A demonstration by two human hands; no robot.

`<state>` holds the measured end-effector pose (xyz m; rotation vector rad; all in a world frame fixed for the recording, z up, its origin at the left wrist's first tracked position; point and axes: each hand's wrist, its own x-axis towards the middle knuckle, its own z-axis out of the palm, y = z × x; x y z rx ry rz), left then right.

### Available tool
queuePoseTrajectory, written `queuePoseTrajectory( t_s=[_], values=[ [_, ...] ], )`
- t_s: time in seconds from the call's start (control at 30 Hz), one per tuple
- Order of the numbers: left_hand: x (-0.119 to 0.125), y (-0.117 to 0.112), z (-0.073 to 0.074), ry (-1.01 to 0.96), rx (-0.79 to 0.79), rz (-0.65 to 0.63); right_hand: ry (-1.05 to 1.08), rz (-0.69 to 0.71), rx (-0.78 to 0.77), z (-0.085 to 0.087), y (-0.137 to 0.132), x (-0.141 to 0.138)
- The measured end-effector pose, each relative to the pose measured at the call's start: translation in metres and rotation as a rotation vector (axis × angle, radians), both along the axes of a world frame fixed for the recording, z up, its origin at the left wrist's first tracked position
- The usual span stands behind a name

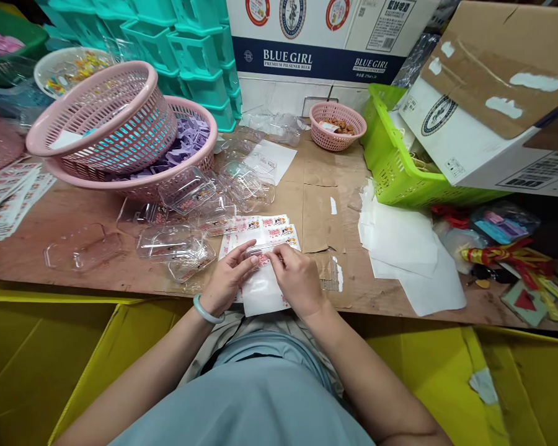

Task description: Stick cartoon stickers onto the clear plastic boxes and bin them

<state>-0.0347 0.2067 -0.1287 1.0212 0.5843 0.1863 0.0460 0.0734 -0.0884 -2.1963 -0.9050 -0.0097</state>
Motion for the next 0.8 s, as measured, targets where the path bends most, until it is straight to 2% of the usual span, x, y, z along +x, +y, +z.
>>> queuePoseTrajectory(
  t_s=[0.07,0.13,0.2,0.27,0.33,0.5,0.57,0.67,0.73,0.8],
  values=[
    [0.0,0.0,-0.003,-0.001,0.033,0.014,-0.044,-0.054,-0.008,-0.004,-0.005,0.003],
    [-0.001,0.001,-0.005,-0.004,0.021,0.014,-0.042,-0.175,-0.002,-0.006,-0.012,0.01],
    [-0.001,0.0,-0.005,-0.003,-0.005,0.009,0.038,-0.303,0.049,-0.008,-0.02,0.016],
    [-0.001,-0.002,-0.003,-0.003,-0.018,0.015,0.199,-0.34,0.119,-0.01,-0.022,0.017],
    [-0.002,-0.006,0.001,-0.032,-0.012,0.025,0.377,-0.289,0.158,-0.014,-0.019,0.014],
    [-0.008,-0.003,0.011,-0.098,0.054,-0.021,0.755,0.016,0.277,-0.02,-0.011,0.01],
    [-0.009,0.005,0.015,-0.124,0.075,-0.041,0.78,0.141,0.296,-0.016,-0.014,0.014],
    [-0.006,0.017,0.02,-0.165,0.126,-0.066,0.677,0.329,0.229,-0.011,-0.021,0.027],
    [-0.003,0.02,0.02,-0.177,0.199,-0.033,0.566,0.33,0.22,-0.014,-0.02,0.045],
    [-0.001,0.02,0.018,-0.173,0.292,0.042,0.436,0.132,0.279,-0.024,-0.012,0.072]
  ],
)
